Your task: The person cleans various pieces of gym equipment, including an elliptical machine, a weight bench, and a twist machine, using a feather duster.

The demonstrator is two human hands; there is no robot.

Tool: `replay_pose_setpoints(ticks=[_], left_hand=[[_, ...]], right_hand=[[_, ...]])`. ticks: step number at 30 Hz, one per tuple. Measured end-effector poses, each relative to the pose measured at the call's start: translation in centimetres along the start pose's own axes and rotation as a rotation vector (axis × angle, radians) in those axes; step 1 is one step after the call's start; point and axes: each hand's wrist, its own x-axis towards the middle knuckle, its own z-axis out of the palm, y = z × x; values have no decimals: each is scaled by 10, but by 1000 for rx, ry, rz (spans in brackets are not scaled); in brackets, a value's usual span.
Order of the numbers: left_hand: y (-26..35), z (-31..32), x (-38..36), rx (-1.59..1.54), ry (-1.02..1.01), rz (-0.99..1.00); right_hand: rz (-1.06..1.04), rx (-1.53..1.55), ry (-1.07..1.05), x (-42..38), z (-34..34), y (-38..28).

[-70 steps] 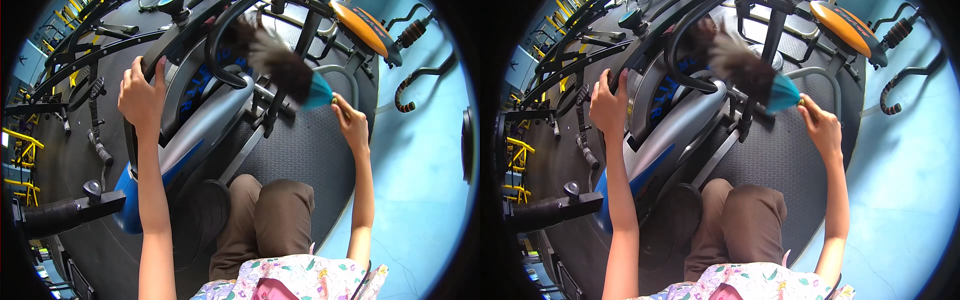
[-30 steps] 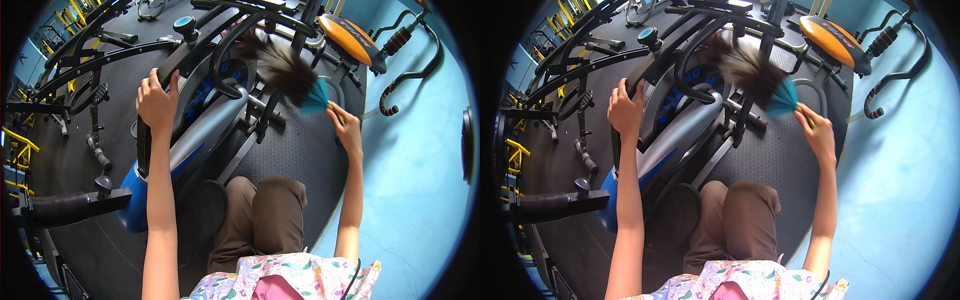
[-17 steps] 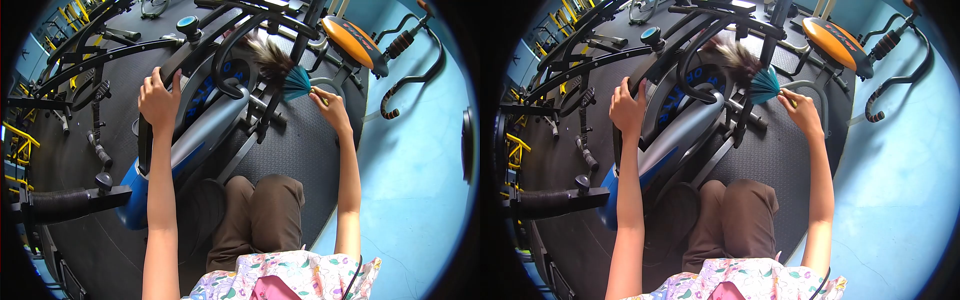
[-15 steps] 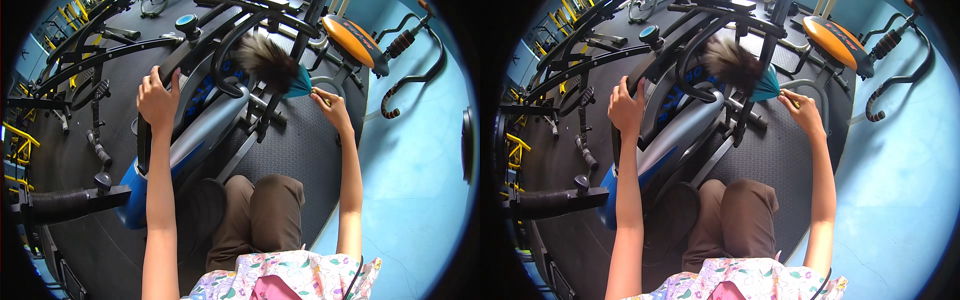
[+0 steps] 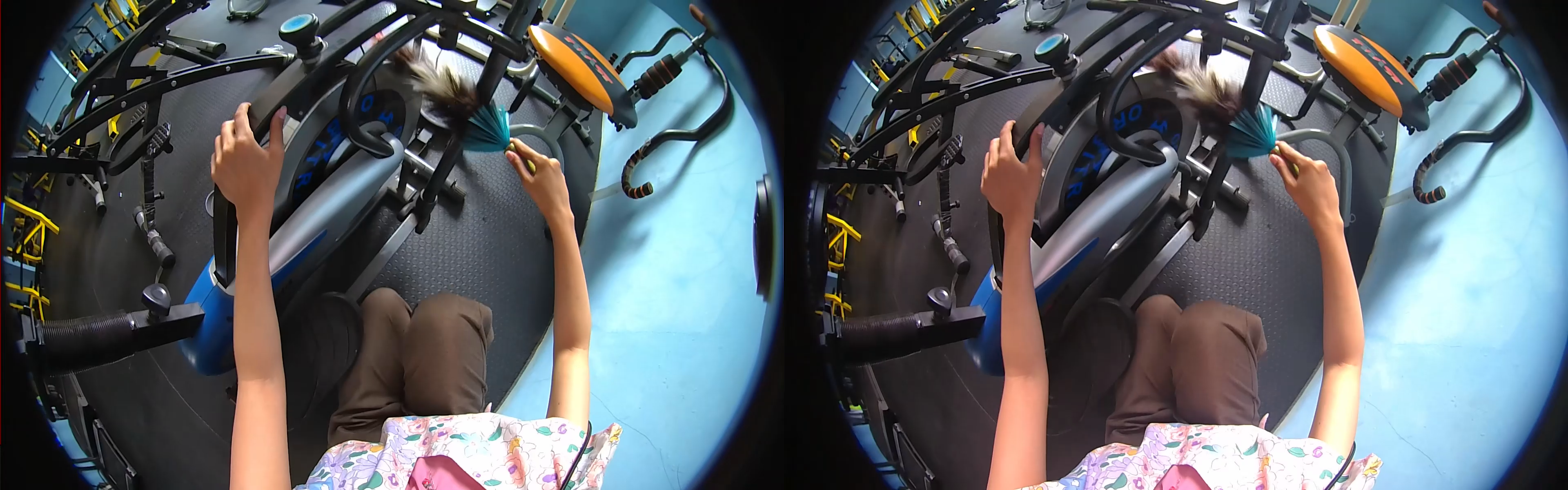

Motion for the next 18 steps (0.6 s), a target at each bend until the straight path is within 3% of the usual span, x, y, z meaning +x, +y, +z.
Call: replay_pose_setpoints(ticks=[4, 10, 12, 14, 18], left_hand=[[0, 0, 0, 5, 35, 13], [2, -4, 3, 13, 7, 13], [2, -4, 3, 12, 34, 16], [3, -4, 3, -9, 8, 6], [2, -5, 4, -27, -3, -4]], right_hand=[[-61, 206, -78, 2, -2, -3], [161, 27, -74, 0, 1, -32], [117, 84, -62, -2, 3, -22], [-39, 376, -77, -2, 5, -14], [71, 208, -21, 2, 10, -22]])
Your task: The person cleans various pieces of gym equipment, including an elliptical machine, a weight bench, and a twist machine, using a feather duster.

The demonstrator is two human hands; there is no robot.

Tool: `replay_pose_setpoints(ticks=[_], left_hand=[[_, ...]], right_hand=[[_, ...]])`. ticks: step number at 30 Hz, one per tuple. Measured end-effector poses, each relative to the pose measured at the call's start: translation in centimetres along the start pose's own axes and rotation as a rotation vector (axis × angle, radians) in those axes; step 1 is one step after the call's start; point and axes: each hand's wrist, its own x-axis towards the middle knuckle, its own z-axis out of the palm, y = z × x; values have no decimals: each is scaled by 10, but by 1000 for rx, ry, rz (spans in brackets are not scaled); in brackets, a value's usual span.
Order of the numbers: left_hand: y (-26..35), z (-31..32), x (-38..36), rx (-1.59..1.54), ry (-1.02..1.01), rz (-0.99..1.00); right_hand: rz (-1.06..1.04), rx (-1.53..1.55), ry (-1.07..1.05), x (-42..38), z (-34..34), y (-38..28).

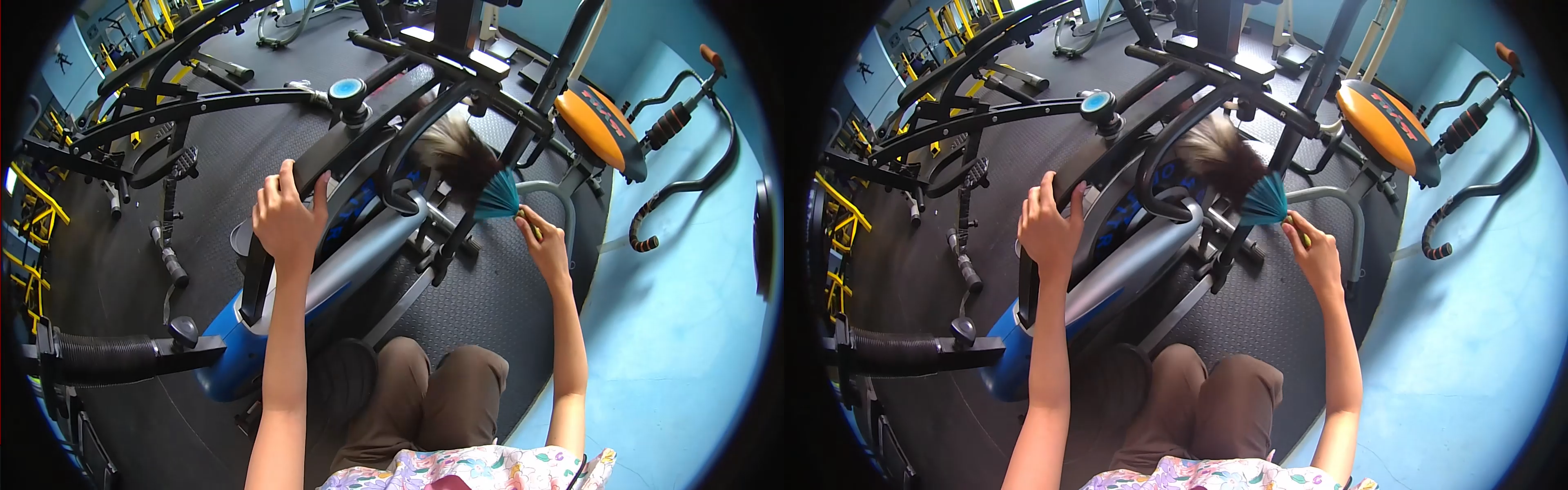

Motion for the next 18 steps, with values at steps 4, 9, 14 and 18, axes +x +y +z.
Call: replay_pose_setpoints(ticks=[4, 9, 14, 18], left_hand=[[0, 0, 1, -3, -18, -18], [0, -1, 2, -28, -13, -25], [1, -1, 3, -34, -26, -34], [1, 0, 1, -51, -25, -36]], right_hand=[[-20, 42, 42, -25, -31, -2], [348, 337, 28, -119, -85, 18], [466, 330, 73, -191, -131, 44], [306, 293, 85, -171, -136, 38]])
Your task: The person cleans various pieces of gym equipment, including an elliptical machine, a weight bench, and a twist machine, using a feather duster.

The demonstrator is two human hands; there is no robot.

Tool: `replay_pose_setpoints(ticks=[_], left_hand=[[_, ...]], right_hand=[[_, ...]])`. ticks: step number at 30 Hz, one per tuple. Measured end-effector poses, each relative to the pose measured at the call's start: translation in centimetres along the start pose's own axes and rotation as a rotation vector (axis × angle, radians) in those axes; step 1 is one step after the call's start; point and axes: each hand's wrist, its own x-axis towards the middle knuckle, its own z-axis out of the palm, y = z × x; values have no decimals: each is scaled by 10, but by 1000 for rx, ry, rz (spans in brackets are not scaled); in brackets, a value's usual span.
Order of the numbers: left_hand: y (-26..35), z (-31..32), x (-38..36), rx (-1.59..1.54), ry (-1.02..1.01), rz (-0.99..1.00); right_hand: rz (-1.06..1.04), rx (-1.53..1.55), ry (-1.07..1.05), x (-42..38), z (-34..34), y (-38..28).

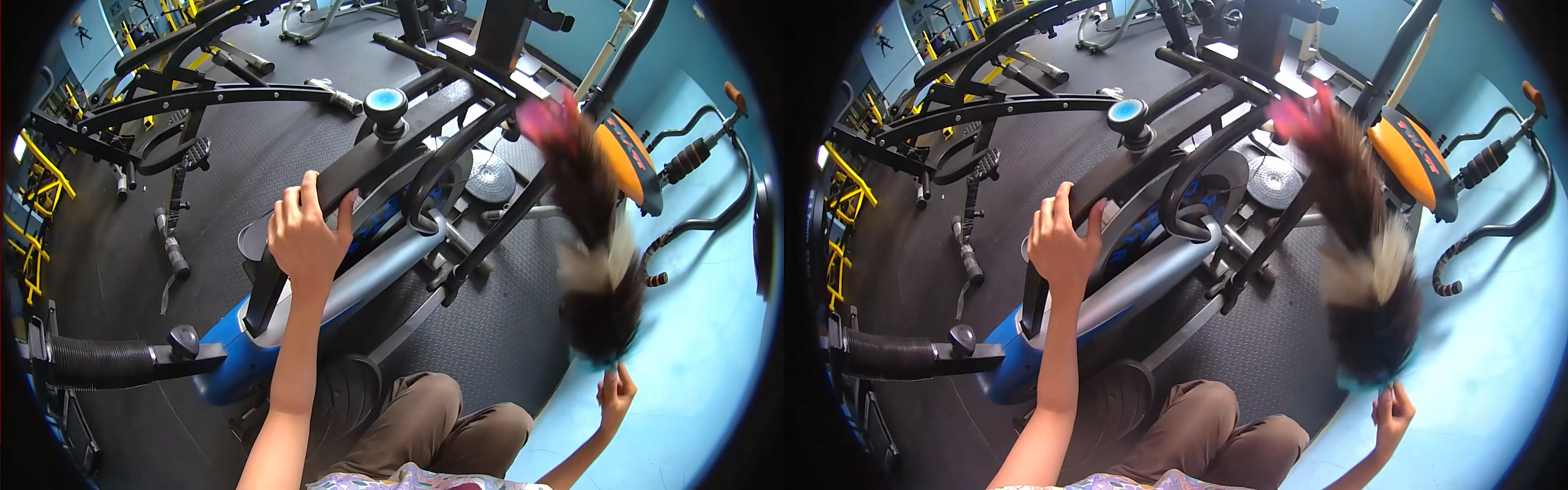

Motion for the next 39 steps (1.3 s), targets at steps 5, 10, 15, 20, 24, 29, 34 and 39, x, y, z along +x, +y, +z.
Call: replay_pose_setpoints(ticks=[5, 10, 15, 20, 24, 29, 34, 39], left_hand=[[-1, 0, 0, 15, -8, 15], [-1, 0, -3, 3, -42, -31], [-1, 1, -3, 0, -34, -22], [-30, -50, 7, -714, 87, -229], [-5, -140, 22, -1650, 479, -234], [2, -150, 4, -1707, 532, -249], [-2, -180, -6, -1663, 626, -213], [0, -192, -5, -1653, 775, -105]], right_hand=[[-301, -251, 114, 57, 84, -79], [-492, -431, -89, 67, 118, -139], [-427, -629, 107, 98, 112, -132], [-514, -537, 58, 93, 106, -137], [-577, -531, 35, 98, 98, -128], [-570, -630, 116, 107, 95, -113], [-617, -456, -31, 99, 85, -105], [-553, -499, -28, 94, 80, -106]])
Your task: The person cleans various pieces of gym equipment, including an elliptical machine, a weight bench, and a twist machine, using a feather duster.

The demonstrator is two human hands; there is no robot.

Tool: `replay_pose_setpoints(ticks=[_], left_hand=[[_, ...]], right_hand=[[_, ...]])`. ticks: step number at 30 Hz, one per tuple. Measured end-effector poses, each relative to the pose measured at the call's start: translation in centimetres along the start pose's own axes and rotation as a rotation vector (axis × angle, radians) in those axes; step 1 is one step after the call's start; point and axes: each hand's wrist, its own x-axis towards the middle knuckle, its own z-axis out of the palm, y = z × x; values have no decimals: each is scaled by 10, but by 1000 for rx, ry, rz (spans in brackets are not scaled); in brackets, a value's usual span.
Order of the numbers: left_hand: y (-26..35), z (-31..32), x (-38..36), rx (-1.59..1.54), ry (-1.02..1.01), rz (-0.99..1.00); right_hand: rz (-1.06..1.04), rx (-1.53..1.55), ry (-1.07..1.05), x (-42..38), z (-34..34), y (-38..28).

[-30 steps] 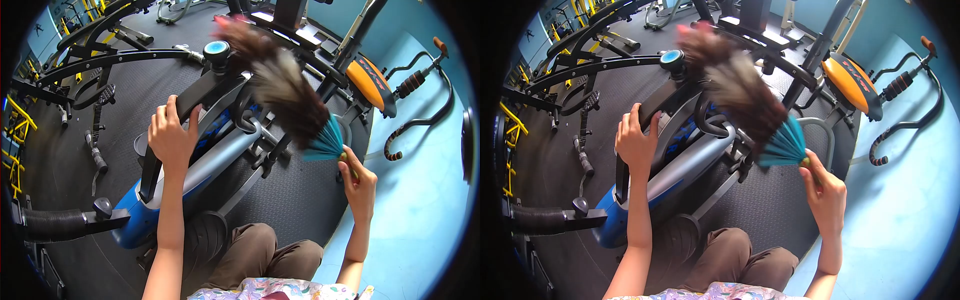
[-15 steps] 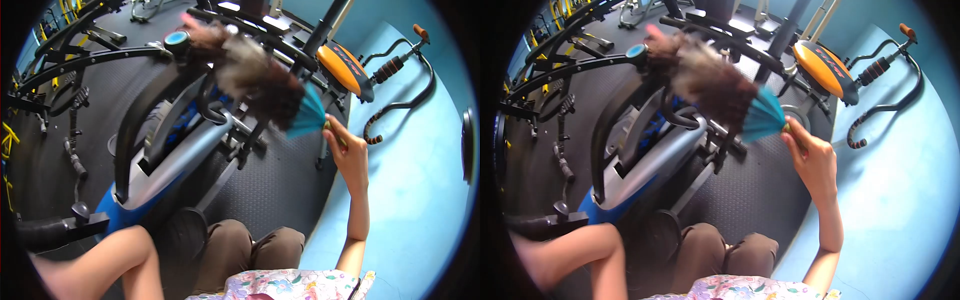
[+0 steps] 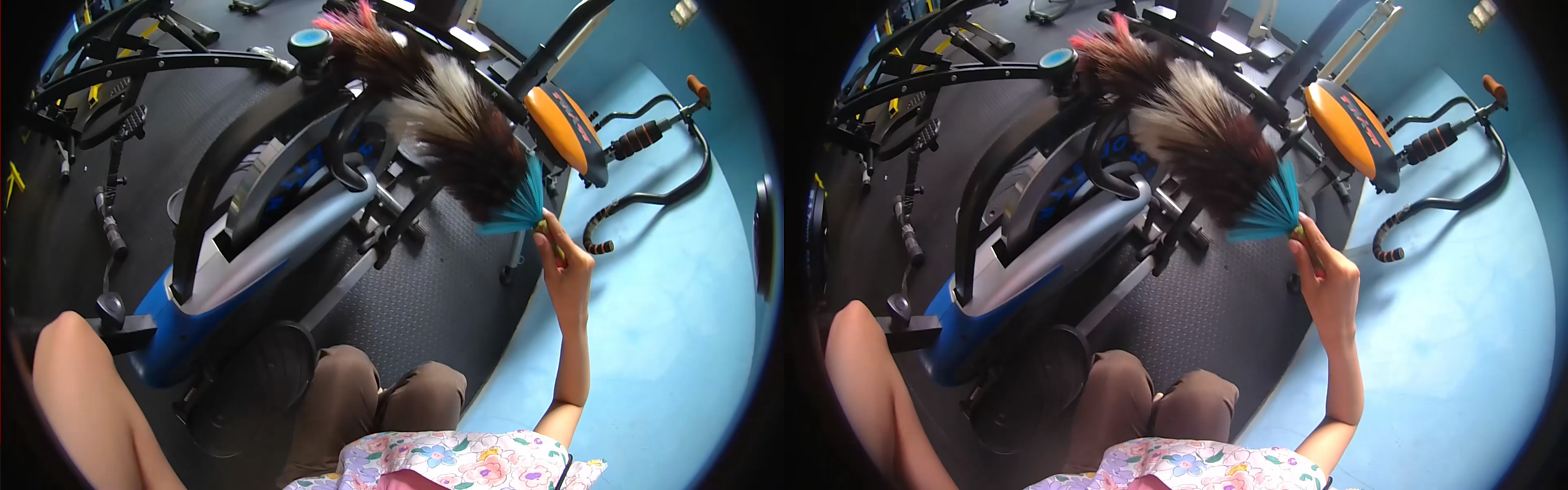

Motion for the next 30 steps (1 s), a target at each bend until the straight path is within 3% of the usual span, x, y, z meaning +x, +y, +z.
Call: replay_pose_setpoints(ticks=[5, 13, 15, 19, 23, 28, 30], left_hand=[[4, 2, 14, -54, -46, 172], [9, 13, 16, -158, -94, 317], [10, 18, 24, -204, -129, 369], [16, 24, 29, -280, -127, 463], [28, 31, 23, -344, -78, 471], [46, 31, 27, -367, -74, 542], [54, 31, 32, -375, -86, 595]], right_hand=[[10, 96, 73, -11, 19, 3], [-18, -156, 219, 15, 41, -24], [-58, -205, 95, 19, 27, -39], [-92, -212, 77, 31, -3, -44], [-95, -457, 118, 54, -3, -32], [-133, -148, -40, 35, -8, -53], [-165, -146, 22, 39, -5, -46]])
